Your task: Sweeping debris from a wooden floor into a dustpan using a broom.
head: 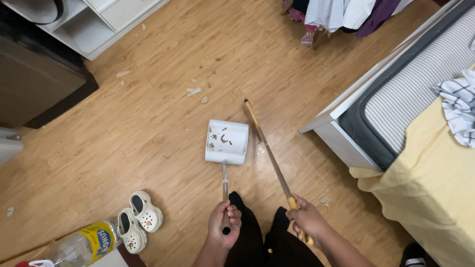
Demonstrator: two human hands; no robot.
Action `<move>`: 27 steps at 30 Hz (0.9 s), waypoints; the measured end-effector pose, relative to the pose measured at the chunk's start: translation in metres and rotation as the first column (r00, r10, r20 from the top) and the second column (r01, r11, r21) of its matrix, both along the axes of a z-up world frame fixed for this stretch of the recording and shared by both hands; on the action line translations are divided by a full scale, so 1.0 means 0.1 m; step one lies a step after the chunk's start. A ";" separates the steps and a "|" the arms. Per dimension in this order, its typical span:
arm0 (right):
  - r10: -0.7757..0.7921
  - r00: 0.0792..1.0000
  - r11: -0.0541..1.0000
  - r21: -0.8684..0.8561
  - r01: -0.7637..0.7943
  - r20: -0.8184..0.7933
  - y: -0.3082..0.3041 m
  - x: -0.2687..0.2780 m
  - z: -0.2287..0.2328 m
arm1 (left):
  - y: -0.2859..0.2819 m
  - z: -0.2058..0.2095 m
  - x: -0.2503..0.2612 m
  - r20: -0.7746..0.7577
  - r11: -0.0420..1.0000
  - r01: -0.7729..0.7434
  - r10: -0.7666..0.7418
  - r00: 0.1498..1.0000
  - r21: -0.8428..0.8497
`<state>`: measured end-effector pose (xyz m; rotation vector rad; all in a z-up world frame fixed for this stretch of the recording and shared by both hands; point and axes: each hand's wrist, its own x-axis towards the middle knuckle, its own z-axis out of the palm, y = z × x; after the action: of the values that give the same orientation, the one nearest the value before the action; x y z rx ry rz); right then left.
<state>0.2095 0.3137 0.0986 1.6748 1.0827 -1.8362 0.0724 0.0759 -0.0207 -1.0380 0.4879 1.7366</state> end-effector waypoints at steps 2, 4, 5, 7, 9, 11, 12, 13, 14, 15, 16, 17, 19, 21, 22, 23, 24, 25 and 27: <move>-0.001 1.000 1.000 0.005 0.001 0.013 -0.16 0.05 0.11 | -0.04 -0.02 -0.08 -0.002 1.000 0.005 -0.005 1.000 -0.002; 0.043 0.999 0.996 0.074 -0.041 -0.024 -0.32 0.15 0.15 | -0.08 -0.03 -0.18 -0.002 1.000 -0.014 0.014 1.000 0.009; 0.044 0.999 0.997 0.072 -0.042 -0.021 -0.31 0.27 0.04 | -0.09 -0.03 -0.22 0.001 1.000 -0.014 0.014 1.000 0.008; 0.025 0.999 0.993 0.117 -0.028 0.022 -0.30 0.49 -0.20 | -0.12 -0.03 -0.33 0.006 0.998 -0.016 0.015 1.000 0.053; 0.061 0.995 0.984 0.161 -0.073 0.073 -0.25 0.50 -0.49 | -0.16 -0.08 -0.41 0.014 0.999 -0.014 0.014 1.000 0.052; 0.094 0.987 0.972 0.204 -0.119 0.127 -0.21 0.41 -0.70 | -0.18 -0.12 -0.48 0.024 0.999 -0.013 0.012 1.000 0.051; 0.013 0.989 0.987 0.156 -0.036 0.146 -0.19 0.32 -0.76 | -0.19 -0.14 -0.50 0.045 0.997 -0.014 0.011 0.999 0.073; -0.067 0.984 0.993 0.105 0.050 0.163 -0.19 0.20 -0.84 | -0.21 -0.15 -0.56 0.064 0.996 -0.016 0.010 0.998 0.093; -0.063 0.985 0.994 0.101 0.047 0.161 -0.21 0.05 -0.83 | -0.22 -0.14 -0.61 0.061 0.996 -0.019 0.014 0.998 0.090; -0.034 0.990 0.996 0.091 0.021 0.138 -0.25 -0.09 -0.83 | -0.24 -0.13 -0.64 0.100 0.996 -0.016 0.007 0.995 0.090; -0.005 0.993 0.997 0.081 -0.005 0.115 -0.28 -0.22 -0.82 | -0.26 -0.12 -0.67 0.139 0.996 -0.014 0.001 0.990 0.090; -0.014 0.993 0.996 0.084 0.005 0.114 -0.27 -0.33 -0.86 | -0.32 -0.17 -0.68 0.138 0.996 -0.004 -0.009 0.990 0.093; 0.036 0.999 0.993 0.109 -0.034 -0.015 -0.21 -0.55 -0.93 | -0.39 -0.30 -0.71 0.100 0.997 0.024 -0.032 0.994 0.076; 0.061 0.998 0.995 0.075 -0.063 0.030 0.00 -0.91 -0.73 | -0.34 -0.24 -0.82 0.099 0.998 0.043 -0.049 0.994 0.055; 0.095 0.993 0.995 0.030 -0.097 0.077 0.07 -1.06 -0.63 | -0.34 -0.20 -0.83 0.102 0.998 0.054 -0.057 0.993 0.026; 0.096 0.992 0.995 0.028 -0.099 0.082 0.12 -1.13 -0.58 | -0.36 -0.23 -0.83 0.107 0.998 0.053 -0.055 0.993 0.024; 0.031 0.999 0.999 0.026 -0.031 0.016 0.18 -1.20 -0.53 | -0.37 -0.27 -0.84 0.113 0.998 0.051 -0.054 0.992 0.024; -0.035 0.998 0.999 0.023 0.037 -0.059 0.26 -1.32 -0.50 | -0.36 -0.32 -0.90 0.110 0.998 0.049 -0.052 0.993 0.027; -0.054 0.995 0.997 0.046 0.058 -0.084 0.24 -1.43 -0.41 | -0.29 -0.26 -0.97 0.096 0.999 0.044 -0.045 0.994 0.013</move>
<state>0.0662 0.3376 0.0575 1.6858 1.1331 -1.9448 -0.0249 0.0471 -0.0469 -1.0898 0.4370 1.6397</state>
